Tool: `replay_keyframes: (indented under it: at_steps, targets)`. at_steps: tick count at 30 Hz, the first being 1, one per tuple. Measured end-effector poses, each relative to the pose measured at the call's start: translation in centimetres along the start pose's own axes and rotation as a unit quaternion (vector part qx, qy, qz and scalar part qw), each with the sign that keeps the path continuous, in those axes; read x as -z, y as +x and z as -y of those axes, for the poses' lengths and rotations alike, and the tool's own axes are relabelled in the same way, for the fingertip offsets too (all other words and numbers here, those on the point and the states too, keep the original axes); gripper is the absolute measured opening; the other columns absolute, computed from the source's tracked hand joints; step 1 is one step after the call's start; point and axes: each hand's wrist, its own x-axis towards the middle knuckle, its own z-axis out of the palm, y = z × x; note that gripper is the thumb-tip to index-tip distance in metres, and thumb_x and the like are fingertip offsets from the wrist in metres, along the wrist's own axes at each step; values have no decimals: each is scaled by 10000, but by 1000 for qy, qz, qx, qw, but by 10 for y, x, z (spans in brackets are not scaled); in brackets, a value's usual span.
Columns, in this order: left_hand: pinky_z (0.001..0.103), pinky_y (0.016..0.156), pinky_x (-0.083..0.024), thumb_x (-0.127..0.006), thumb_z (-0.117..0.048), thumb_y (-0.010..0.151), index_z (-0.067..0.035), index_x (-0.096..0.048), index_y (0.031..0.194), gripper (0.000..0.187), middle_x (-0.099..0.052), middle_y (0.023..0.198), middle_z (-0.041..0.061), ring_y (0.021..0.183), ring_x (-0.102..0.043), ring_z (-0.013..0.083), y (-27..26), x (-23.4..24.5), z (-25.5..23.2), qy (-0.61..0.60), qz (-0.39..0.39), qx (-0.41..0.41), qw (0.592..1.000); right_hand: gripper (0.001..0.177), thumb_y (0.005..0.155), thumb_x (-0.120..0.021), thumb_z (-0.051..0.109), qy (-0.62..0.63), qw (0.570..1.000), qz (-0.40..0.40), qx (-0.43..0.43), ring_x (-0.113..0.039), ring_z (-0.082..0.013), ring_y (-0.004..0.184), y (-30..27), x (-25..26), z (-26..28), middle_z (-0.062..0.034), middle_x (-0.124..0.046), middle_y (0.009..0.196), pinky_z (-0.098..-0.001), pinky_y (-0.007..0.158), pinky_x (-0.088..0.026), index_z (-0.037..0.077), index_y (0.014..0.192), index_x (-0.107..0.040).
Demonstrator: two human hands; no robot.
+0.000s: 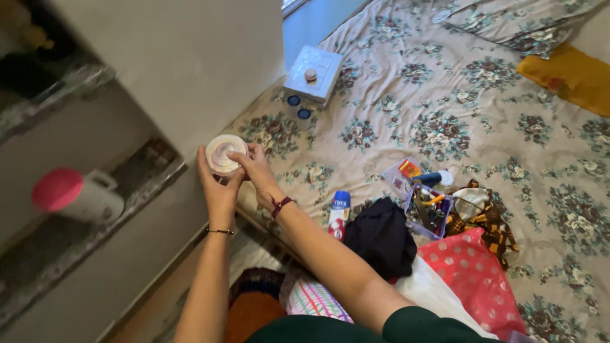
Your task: The person picks up small round containers from the bed, opens a wardrobe drawer, and places the containers inside. The person also rubs their hands together at intervals and arranges items in the drawer before closing it.
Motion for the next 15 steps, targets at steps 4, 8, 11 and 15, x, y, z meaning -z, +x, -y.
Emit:
replay_keyframes:
  at_steps: [4, 8, 11, 15]
  targets:
    - [388, 1171, -445, -803, 3, 813, -109, -207, 1653, 1036, -402, 1605, 157, 1446, -466, 276, -55, 21, -23, -57, -19, 33, 998, 634, 837, -778, 345, 2, 997, 60, -37, -678, -150, 942, -54, -6, -4, -89, -645, 1122, -295, 739, -571, 51, 1314, -480]
    - [373, 1150, -447, -779, -14, 845, -138, -176, 1650, 1014, -415, 1577, 130, 1424, -471, 259, -93, 37, -40, -86, -40, 49, 994, 658, 832, -793, 302, 32, 991, 115, -62, -686, -159, 955, -86, -14, -8, -113, -647, 1151, -303, 763, -588, 4, 1336, -492]
    - [382, 1127, -460, -774, -17, 833, -139, -202, 1634, 992, -446, 1539, 121, 1385, -498, 257, -111, 48, -45, -140, -60, 60, 986, 653, 855, -781, 293, -29, 986, 155, -57, -633, -162, 879, -99, -18, -11, -138, -642, 1117, -291, 682, -518, -27, 1364, -525]
    - [374, 1135, -438, -749, -9, 818, -149, -229, 1643, 985, -469, 1527, 118, 1389, -483, 249, -134, 71, -50, -117, -114, 74, 984, 666, 823, -763, 272, -48, 967, 227, -106, -666, -112, 891, -108, -39, -19, -85, -656, 1133, -269, 699, -566, 0, 1365, -488]
